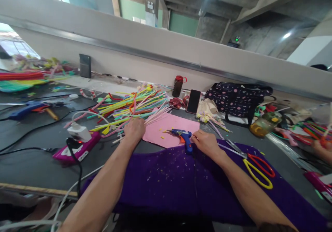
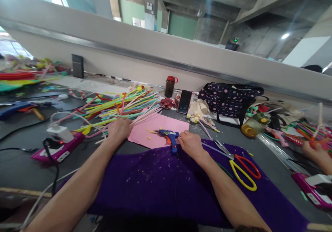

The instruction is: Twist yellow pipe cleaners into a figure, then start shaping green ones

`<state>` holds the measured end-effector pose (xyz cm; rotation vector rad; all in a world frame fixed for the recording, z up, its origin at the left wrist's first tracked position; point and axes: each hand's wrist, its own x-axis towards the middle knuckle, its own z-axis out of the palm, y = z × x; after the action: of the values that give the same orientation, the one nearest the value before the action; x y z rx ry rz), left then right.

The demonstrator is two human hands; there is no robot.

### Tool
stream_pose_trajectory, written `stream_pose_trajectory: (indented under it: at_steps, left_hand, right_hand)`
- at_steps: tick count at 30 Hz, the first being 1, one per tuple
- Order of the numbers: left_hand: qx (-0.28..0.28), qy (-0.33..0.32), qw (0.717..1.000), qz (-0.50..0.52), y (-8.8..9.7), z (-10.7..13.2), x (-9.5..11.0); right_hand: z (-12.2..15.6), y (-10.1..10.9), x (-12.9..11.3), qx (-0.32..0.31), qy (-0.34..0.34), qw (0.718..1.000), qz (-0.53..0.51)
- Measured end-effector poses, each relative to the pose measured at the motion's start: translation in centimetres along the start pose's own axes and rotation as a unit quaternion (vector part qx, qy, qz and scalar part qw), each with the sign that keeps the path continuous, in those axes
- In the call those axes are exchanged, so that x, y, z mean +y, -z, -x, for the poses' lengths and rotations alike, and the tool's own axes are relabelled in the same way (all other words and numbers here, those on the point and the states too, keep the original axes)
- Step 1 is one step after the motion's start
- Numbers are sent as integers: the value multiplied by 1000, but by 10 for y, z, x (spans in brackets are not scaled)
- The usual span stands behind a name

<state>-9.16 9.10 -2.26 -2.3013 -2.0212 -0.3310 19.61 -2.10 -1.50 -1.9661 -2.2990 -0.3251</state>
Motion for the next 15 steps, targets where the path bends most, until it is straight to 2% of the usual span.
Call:
stream_pose_trajectory:
  at_steps: [3, 9, 15]
  left_hand:
    - [5, 25, 1000, 6, 0, -2, -2]
    - [48, 68, 996, 40, 6, 3, 1]
    - [49, 98, 991, 70, 12, 7, 5]
  right_hand:
    - [2, -1, 1, 6, 6, 1000, -3]
    - [4, -4, 3, 16, 11, 1000, -2]
    - [4, -6, 2, 10, 19, 1000, 7]
